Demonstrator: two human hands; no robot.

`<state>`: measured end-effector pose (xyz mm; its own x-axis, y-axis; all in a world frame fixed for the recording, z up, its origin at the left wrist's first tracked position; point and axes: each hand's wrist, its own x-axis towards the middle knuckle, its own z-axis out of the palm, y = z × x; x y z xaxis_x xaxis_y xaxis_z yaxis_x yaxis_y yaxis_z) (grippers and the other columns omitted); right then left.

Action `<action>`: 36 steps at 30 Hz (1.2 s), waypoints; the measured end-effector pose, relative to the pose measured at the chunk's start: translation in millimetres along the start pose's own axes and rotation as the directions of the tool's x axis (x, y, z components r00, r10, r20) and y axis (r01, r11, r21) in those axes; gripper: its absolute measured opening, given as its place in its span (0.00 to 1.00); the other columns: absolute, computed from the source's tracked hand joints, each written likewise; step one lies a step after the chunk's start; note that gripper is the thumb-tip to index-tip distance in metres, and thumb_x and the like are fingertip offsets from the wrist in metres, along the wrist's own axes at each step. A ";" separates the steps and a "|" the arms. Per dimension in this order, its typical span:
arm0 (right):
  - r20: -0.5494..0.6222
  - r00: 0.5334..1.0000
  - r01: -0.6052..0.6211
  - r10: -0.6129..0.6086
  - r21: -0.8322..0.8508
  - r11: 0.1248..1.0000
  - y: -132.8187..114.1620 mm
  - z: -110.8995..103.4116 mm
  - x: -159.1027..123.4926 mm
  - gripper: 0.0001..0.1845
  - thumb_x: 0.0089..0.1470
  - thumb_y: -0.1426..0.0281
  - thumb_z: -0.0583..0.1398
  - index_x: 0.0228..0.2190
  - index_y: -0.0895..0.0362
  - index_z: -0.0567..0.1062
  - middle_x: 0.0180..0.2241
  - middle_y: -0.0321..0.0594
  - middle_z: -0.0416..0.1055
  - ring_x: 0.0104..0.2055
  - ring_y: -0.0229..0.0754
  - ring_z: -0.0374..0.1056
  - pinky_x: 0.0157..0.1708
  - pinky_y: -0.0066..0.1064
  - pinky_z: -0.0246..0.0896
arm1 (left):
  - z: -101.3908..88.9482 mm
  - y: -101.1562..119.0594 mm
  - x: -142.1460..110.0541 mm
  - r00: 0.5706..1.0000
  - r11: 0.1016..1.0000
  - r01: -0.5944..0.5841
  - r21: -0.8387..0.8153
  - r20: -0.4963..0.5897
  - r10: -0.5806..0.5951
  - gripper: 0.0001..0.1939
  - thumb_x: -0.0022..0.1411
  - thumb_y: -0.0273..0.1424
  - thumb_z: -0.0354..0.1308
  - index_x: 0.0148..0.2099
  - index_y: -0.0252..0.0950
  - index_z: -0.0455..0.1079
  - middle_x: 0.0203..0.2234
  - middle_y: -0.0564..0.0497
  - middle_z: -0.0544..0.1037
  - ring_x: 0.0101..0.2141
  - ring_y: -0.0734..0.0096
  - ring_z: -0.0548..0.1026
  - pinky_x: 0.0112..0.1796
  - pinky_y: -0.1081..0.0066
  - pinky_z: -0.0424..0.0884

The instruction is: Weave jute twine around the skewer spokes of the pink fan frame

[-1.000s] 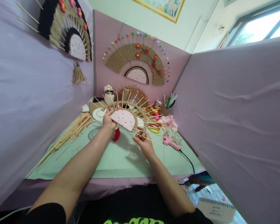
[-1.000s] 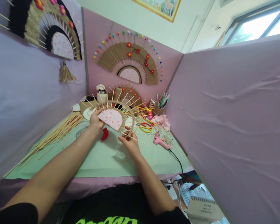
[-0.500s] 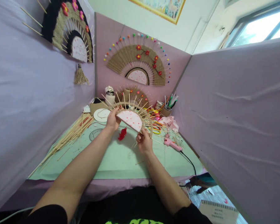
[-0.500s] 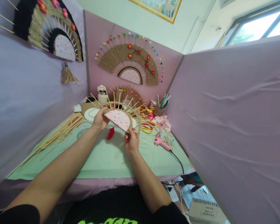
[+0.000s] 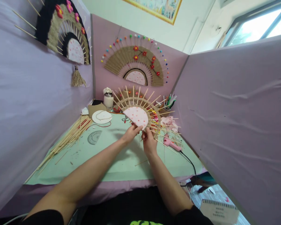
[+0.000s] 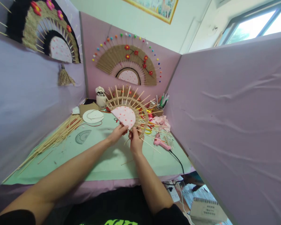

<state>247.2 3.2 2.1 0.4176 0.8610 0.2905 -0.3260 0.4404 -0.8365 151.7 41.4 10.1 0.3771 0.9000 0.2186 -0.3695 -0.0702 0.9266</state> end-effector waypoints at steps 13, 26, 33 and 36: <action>0.379 0.922 0.086 0.077 -0.396 0.914 -9.3 -15.9 -29.1 0.21 0.52 0.63 0.60 0.47 0.55 0.66 0.22 0.30 0.64 0.24 0.36 0.60 0.25 0.27 0.54 | -25.3 32.3 -2.7 0.969 0.806 0.209 -0.554 0.230 -0.093 0.21 0.53 0.24 0.50 0.48 0.30 0.72 0.37 0.42 0.80 0.42 0.56 0.77 0.46 0.54 0.69; 0.524 0.851 0.300 0.039 -0.545 0.783 -31.6 -43.7 -35.5 0.21 0.58 0.66 0.52 0.52 0.53 0.71 0.22 0.32 0.65 0.23 0.36 0.57 0.28 0.29 0.56 | -34.6 36.7 -5.2 0.924 0.754 0.321 -0.573 0.363 -0.118 0.26 0.49 0.26 0.49 0.52 0.29 0.70 0.43 0.39 0.79 0.52 0.47 0.71 0.51 0.43 0.63; 0.582 0.800 0.303 0.149 -0.605 0.736 -42.2 -41.7 -37.7 0.17 0.59 0.65 0.53 0.45 0.53 0.76 0.21 0.33 0.66 0.23 0.35 0.58 0.27 0.27 0.55 | -26.1 35.9 -11.9 0.885 0.756 0.376 -0.536 0.450 -0.121 0.25 0.48 0.28 0.50 0.50 0.33 0.71 0.42 0.41 0.79 0.50 0.45 0.72 0.52 0.42 0.60; 0.552 0.810 0.247 0.196 -0.625 0.740 -49.4 -51.0 -34.3 0.14 0.57 0.63 0.56 0.41 0.53 0.78 0.22 0.34 0.67 0.24 0.36 0.60 0.27 0.27 0.55 | -28.1 36.2 -11.0 0.892 0.782 0.363 -0.507 0.430 -0.135 0.27 0.47 0.28 0.50 0.51 0.31 0.70 0.39 0.41 0.80 0.50 0.46 0.73 0.52 0.44 0.60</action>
<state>292.2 -61.0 9.8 -0.1938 0.9245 0.3283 0.3924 0.3797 -0.8378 110.3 41.0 32.7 0.7520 0.6276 0.2018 -0.5828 0.4899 0.6483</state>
